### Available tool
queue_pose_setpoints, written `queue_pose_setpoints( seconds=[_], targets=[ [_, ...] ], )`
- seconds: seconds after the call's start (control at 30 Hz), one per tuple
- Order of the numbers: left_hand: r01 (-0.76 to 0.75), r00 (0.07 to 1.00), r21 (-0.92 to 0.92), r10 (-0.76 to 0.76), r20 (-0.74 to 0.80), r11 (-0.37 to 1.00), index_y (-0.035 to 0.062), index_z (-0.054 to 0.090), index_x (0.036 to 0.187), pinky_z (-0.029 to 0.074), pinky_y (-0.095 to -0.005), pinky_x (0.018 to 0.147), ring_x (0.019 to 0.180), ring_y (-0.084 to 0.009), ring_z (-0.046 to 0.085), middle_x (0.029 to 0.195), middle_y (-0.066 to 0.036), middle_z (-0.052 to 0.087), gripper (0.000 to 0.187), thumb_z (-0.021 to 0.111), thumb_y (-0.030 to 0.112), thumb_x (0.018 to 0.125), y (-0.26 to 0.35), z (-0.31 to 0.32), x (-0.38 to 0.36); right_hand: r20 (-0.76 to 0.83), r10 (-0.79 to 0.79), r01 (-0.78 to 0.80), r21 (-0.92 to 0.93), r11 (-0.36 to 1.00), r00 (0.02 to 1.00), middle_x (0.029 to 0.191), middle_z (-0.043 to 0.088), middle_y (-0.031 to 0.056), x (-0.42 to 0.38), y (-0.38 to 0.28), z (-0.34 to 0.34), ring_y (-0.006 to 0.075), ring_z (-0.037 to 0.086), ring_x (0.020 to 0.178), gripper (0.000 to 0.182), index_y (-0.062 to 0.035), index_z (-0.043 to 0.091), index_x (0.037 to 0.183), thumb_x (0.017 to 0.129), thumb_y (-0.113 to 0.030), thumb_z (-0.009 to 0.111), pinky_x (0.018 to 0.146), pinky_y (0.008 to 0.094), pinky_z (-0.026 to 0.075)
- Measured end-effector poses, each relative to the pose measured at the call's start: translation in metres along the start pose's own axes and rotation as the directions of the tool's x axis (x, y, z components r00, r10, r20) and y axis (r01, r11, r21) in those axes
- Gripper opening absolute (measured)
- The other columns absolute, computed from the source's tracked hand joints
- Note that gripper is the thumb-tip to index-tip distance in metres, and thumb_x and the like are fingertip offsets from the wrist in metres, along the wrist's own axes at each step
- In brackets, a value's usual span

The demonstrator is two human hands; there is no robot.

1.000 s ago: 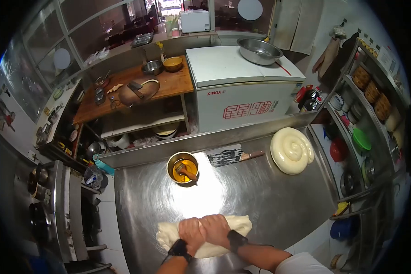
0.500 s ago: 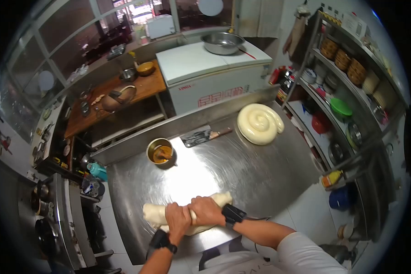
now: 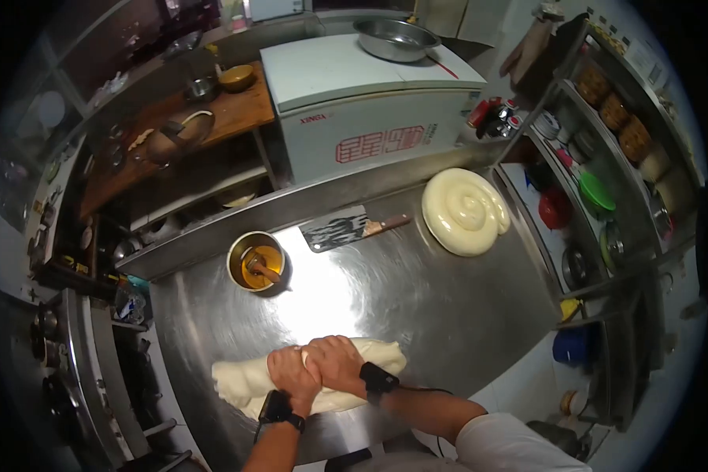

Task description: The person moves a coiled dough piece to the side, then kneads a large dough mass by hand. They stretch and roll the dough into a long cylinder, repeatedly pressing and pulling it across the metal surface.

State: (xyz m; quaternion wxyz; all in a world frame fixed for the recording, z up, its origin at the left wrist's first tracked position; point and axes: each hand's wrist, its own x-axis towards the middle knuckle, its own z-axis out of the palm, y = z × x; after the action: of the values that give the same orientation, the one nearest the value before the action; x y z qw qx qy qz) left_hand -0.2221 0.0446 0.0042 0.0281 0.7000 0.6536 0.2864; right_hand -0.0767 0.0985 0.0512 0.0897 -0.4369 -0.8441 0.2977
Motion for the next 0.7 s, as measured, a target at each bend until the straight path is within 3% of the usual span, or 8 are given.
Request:
queue_pose_setpoints(
  seconds=[0.07, 0.2, 0.33, 0.4, 0.43, 0.6, 0.67, 0.7],
  targets=[
    [0.013, 1.000, 0.036, -0.014, 0.015, 0.999, 0.0012, 0.061, 0.103, 0.045, -0.0523, 0.089, 0.094, -0.0384, 0.062, 0.095, -0.020, 0.066, 0.028, 0.059, 0.026, 0.091, -0.010, 0.007, 0.018, 0.020, 0.019, -0.019, 0.007, 1.000, 1.000, 0.112, 0.073, 0.0087, 0.012, 0.002, 0.006, 0.0261, 0.068, 0.105, 0.029, -0.0105, 0.070, 0.116, 0.092, -0.025, 0.062, 0.094, 0.0425, 0.050],
    [0.187, 0.975, 0.103, -0.198, 0.102, 0.977, 0.0006, 0.067, 0.108, 0.045, -0.0519, 0.086, 0.081, -0.0402, 0.061, 0.079, -0.018, 0.064, 0.030, 0.058, 0.026, 0.094, 0.008, -0.003, 0.054, -0.425, -0.002, 0.083, 0.171, 0.982, 0.905, 0.100, 0.074, 0.0206, 0.037, 0.035, 0.046, 0.0377, 0.070, 0.095, 0.042, -0.0039, 0.068, 0.120, 0.092, -0.034, 0.063, 0.092, 0.0492, 0.052],
    [-0.069, 0.997, 0.078, 0.068, 0.019, 0.995, 0.0006, 0.071, 0.093, 0.044, -0.0514, 0.083, 0.079, -0.0374, 0.060, 0.077, -0.018, 0.065, 0.030, 0.058, 0.027, 0.095, 0.018, -0.022, 0.013, 0.110, -0.089, 0.090, -0.004, 0.996, 0.990, 0.094, 0.070, 0.0199, -0.027, -0.019, -0.041, 0.0371, 0.067, 0.095, 0.054, -0.0003, 0.068, 0.114, 0.082, -0.043, 0.075, 0.094, 0.0476, 0.048],
    [-0.022, 0.932, 0.027, 0.010, 0.362, 0.999, -0.0005, 0.067, 0.085, 0.041, -0.0555, 0.077, 0.086, -0.0380, 0.056, 0.086, -0.021, 0.063, 0.024, 0.059, 0.020, 0.094, 0.027, -0.048, -0.011, 0.045, -0.088, 0.087, 0.033, 0.996, 0.995, 0.088, 0.066, 0.0148, -0.070, -0.031, -0.042, 0.0342, 0.063, 0.087, 0.049, -0.0038, 0.070, 0.101, 0.074, -0.043, 0.082, 0.084, 0.0469, 0.047],
    [-0.015, 0.968, -0.052, 0.028, 0.250, 0.999, -0.0011, 0.065, 0.085, 0.042, -0.0558, 0.080, 0.090, -0.0399, 0.056, 0.092, -0.023, 0.062, 0.021, 0.060, 0.017, 0.092, 0.032, -0.049, -0.038, -0.145, -0.157, 0.175, 0.118, 0.978, 0.977, 0.092, 0.064, 0.0130, -0.094, -0.032, -0.029, 0.0330, 0.060, 0.088, 0.043, -0.0052, 0.070, 0.101, 0.072, -0.035, 0.082, 0.085, 0.0459, 0.047],
    [-0.087, 0.986, -0.132, 0.067, -0.153, 0.987, -0.0013, 0.062, 0.090, 0.042, -0.0578, 0.100, 0.106, -0.0439, 0.058, 0.110, -0.025, 0.062, 0.015, 0.062, 0.013, 0.089, 0.075, -0.035, -0.102, -0.327, -0.273, 0.243, -0.133, 0.961, 0.905, 0.130, 0.062, 0.0164, -0.157, -0.036, 0.034, 0.0325, 0.057, 0.121, 0.057, 0.0019, 0.059, 0.131, 0.078, -0.014, 0.073, 0.108, 0.0466, 0.043],
    [-0.096, 0.975, -0.080, 0.078, -0.207, 0.992, -0.0009, 0.062, 0.091, 0.040, -0.0586, 0.105, 0.110, -0.0430, 0.059, 0.111, -0.024, 0.064, 0.016, 0.063, 0.015, 0.088, 0.065, -0.016, -0.094, -0.187, -0.214, 0.189, -0.145, 0.971, 0.959, 0.129, 0.063, 0.0163, -0.129, -0.018, 0.041, 0.0324, 0.058, 0.120, 0.054, 0.0017, 0.059, 0.131, 0.080, -0.013, 0.071, 0.108, 0.0468, 0.044],
    [-0.070, 0.996, -0.041, 0.067, -0.056, 0.997, -0.0003, 0.063, 0.092, 0.040, -0.0582, 0.107, 0.109, -0.0419, 0.060, 0.113, -0.023, 0.065, 0.017, 0.062, 0.016, 0.088, 0.054, -0.002, -0.082, -0.060, -0.138, 0.126, -0.170, 0.977, 0.989, 0.128, 0.063, 0.0163, -0.116, -0.013, 0.043, 0.0322, 0.059, 0.119, 0.051, 0.0014, 0.059, 0.131, 0.082, -0.013, 0.068, 0.108, 0.0471, 0.044]
  ],
)
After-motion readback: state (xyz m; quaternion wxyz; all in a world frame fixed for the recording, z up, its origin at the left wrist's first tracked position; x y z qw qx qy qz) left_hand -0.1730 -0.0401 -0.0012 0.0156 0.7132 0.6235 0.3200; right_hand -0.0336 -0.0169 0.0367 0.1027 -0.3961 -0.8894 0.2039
